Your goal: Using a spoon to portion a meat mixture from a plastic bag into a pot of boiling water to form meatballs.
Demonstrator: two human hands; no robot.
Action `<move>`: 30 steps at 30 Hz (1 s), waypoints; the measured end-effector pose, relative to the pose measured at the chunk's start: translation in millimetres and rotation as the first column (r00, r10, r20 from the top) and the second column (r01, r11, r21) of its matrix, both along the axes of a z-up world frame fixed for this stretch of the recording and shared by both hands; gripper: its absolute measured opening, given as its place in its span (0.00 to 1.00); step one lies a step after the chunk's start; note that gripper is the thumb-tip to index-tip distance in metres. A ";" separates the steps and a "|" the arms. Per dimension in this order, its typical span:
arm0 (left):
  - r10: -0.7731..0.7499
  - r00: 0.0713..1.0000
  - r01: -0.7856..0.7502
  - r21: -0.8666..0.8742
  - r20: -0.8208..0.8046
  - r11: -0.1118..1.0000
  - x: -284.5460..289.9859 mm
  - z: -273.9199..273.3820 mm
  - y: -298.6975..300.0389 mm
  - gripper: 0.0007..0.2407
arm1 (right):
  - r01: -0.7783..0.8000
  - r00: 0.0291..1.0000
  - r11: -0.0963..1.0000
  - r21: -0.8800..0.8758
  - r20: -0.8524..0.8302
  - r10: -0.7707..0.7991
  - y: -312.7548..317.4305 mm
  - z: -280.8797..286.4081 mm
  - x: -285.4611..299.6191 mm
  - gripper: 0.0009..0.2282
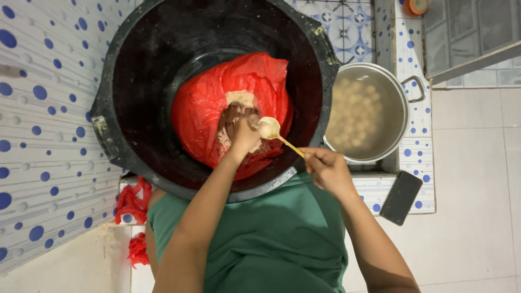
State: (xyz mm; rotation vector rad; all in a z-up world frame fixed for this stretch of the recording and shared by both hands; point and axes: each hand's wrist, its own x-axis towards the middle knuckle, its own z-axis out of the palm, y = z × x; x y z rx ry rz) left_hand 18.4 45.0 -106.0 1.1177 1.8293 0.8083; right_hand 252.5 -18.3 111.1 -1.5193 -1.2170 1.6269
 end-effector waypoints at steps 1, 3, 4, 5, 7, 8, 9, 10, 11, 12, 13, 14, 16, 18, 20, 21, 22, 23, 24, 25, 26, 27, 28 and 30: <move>-0.007 1.000 0.007 0.002 0.000 1.000 3.1 -6.1 4.9 0.10 | 0.007 1.000 1.000 0.002 0.000 -0.007 -0.9 0.9 7.8 0.11; -0.014 0.998 0.024 0.162 -0.062 0.987 14.4 -19.0 15.2 0.09 | 0.128 0.988 0.991 -0.036 -0.078 -0.130 -3.8 3.8 26.4 0.11; -0.029 0.998 0.038 0.163 -0.058 0.986 8.3 -51.0 13.7 0.09 | 0.143 0.987 0.989 -0.035 -0.074 -0.145 -4.0 1.9 37.3 0.11; -0.005 1.000 0.010 0.176 -0.028 0.984 2.7 -83.2 12.9 0.10 | 0.189 0.979 0.982 -0.017 -0.079 -0.190 -3.9 0.0 48.5 0.11; -0.001 1.000 -0.001 0.187 0.008 0.982 -6.1 -119.2 14.5 0.12 | 0.253 0.965 0.968 0.002 -0.078 -0.252 -0.5 -5.7 74.1 0.10; 0.004 0.998 0.004 0.125 -0.058 0.992 -11.6 -123.5 14.7 0.13 | 0.290 0.957 0.956 0.050 -0.026 -0.289 2.1 -10.4 87.5 0.10; 0.003 0.992 0.005 0.063 -0.126 0.998 -17.4 -128.1 15.4 0.14 | 0.323 0.945 0.941 0.099 0.024 -0.327 4.4 -15.3 100.6 0.09; -0.009 0.993 0.016 0.060 -0.121 0.998 -19.1 -112.6 15.5 0.14 | 0.334 0.941 0.938 0.097 0.030 -0.338 8.4 -18.1 109.5 0.09; -0.034 0.984 0.015 -0.104 -0.177 0.994 -21.2 -97.1 16.0 0.18 | 0.341 0.922 0.926 0.163 0.135 -0.363 12.4 -21.0 118.2 0.09; -0.065 0.971 0.001 -0.265 -0.232 0.964 -25.7 -81.1 16.2 0.22 | 0.336 0.892 0.914 0.225 0.235 -0.386 17.2 -24.4 125.9 0.09; -0.074 0.970 0.009 -0.268 -0.231 0.963 -23.0 -65.7 14.1 0.22 | 0.344 0.889 0.912 0.223 0.237 -0.393 25.0 -48.1 143.8 0.09; -0.199 0.937 0.081 -0.378 -0.285 0.922 -22.1 -50.0 11.4 0.23 | 0.270 0.823 0.913 0.307 0.419 -0.384 32.7 -72.4 160.8 0.09; -0.331 0.887 0.142 -0.490 -0.323 0.860 -23.1 -49.4 9.0 0.25 | 0.181 0.719 0.912 0.367 0.584 -0.378 42.7 -102.6 176.8 0.09; -0.516 0.764 0.202 -0.617 -0.387 0.761 -28.5 -78.9 10.6 0.30 | 0.138 0.670 0.884 0.447 0.615 -0.416 50.0 -113.8 173.6 0.11; -0.560 0.721 0.223 -0.629 -0.409 0.745 -32.7 -89.3 0.6 0.26 | 0.161 0.670 0.877 0.452 0.602 -0.433 48.8 -115.5 170.1 0.11; -0.600 0.675 0.243 -0.638 -0.430 0.731 -35.5 -94.4 -3.9 0.24 | 0.181 0.669 0.869 0.461 0.589 -0.452 48.6 -116.6 167.8 0.11; -0.602 0.674 0.243 -0.641 -0.428 0.728 -30.1 -64.2 -3.0 0.24 | 0.183 0.669 0.871 0.457 0.591 -0.450 45.0 -106.4 160.4 0.11; -0.608 0.695 0.254 -0.660 -0.384 0.707 -24.7 -34.2 -2.0 0.30 | 0.199 0.679 0.849 0.489 0.556 -0.479 41.4 -96.2 152.8 0.11; -0.611 0.715 0.266 -0.676 -0.340 0.687 -18.4 -4.2 -0.3 0.39 | 0.215 0.686 0.826 0.521 0.521 -0.508 38.1 -85.6 145.9 0.11; -0.613 0.714 0.267 -0.678 -0.338 0.685 -23.8 -37.8 -1.0 0.39 | 0.216 0.685 0.827 0.519 0.523 -0.507 34.5 -87.9 145.3 0.11; -0.640 0.670 0.284 -0.667 -0.376 0.689 -29.1 -71.2 -1.7 0.29 | 0.362 0.786 0.811 0.460 0.317 -0.531 31.0 -90.0 144.6 0.11; -0.663 0.624 0.301 -0.657 -0.413 0.692 -34.4 -104.1 -3.0 0.22 | 0.487 0.829 0.793 0.366 0.091 -0.551 27.1 -91.6 144.0 0.12; -0.663 0.623 0.300 -0.656 -0.414 0.693 -32.0 -92.5 -2.5 0.22 | 0.488 0.829 0.792 0.367 0.089 -0.552 22.2 -85.8 128.7 0.12; -0.672 0.614 0.283 -0.678 -0.415 0.678 -27.6 -67.9 -1.8 0.19 | 0.617 0.786 0.758 0.209 -0.199 -0.585 11.7 -73.0 97.7 0.12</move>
